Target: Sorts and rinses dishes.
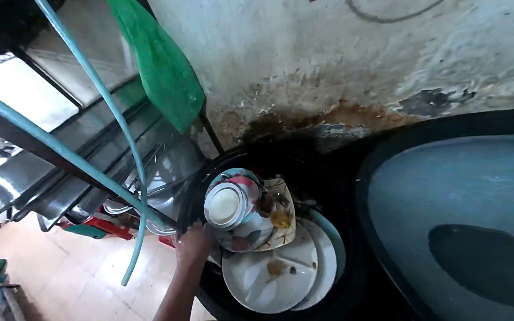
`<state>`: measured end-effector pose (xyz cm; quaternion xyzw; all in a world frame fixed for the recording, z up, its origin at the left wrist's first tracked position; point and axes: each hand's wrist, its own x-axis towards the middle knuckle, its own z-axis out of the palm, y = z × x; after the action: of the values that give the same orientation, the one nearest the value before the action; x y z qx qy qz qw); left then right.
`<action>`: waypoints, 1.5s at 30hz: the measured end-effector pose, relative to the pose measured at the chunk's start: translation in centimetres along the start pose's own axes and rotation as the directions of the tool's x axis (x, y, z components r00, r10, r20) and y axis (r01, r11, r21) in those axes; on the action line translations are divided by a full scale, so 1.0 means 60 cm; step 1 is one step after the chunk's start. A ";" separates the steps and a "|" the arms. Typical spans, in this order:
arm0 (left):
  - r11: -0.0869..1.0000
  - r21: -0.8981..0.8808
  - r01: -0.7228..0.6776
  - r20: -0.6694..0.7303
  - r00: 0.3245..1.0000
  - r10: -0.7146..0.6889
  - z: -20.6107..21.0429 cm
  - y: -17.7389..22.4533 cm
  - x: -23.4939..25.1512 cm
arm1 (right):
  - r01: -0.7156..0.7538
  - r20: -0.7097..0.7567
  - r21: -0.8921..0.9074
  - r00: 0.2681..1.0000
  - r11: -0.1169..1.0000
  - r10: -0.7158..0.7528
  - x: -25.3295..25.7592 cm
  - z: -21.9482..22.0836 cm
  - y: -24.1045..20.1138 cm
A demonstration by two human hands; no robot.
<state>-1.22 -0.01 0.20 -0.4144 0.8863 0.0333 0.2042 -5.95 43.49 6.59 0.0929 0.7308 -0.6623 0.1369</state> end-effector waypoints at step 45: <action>0.411 -0.793 -0.450 -0.186 0.821 0.540 -0.107 0.077 -0.076 | 0.203 0.284 0.045 0.936 0.978 -0.208 0.149 0.358 0.036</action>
<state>-4.18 4.83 7.32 -0.1775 0.8402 0.5121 0.0164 -12.06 21.94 -0.18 -0.0799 0.7040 -0.6847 0.1709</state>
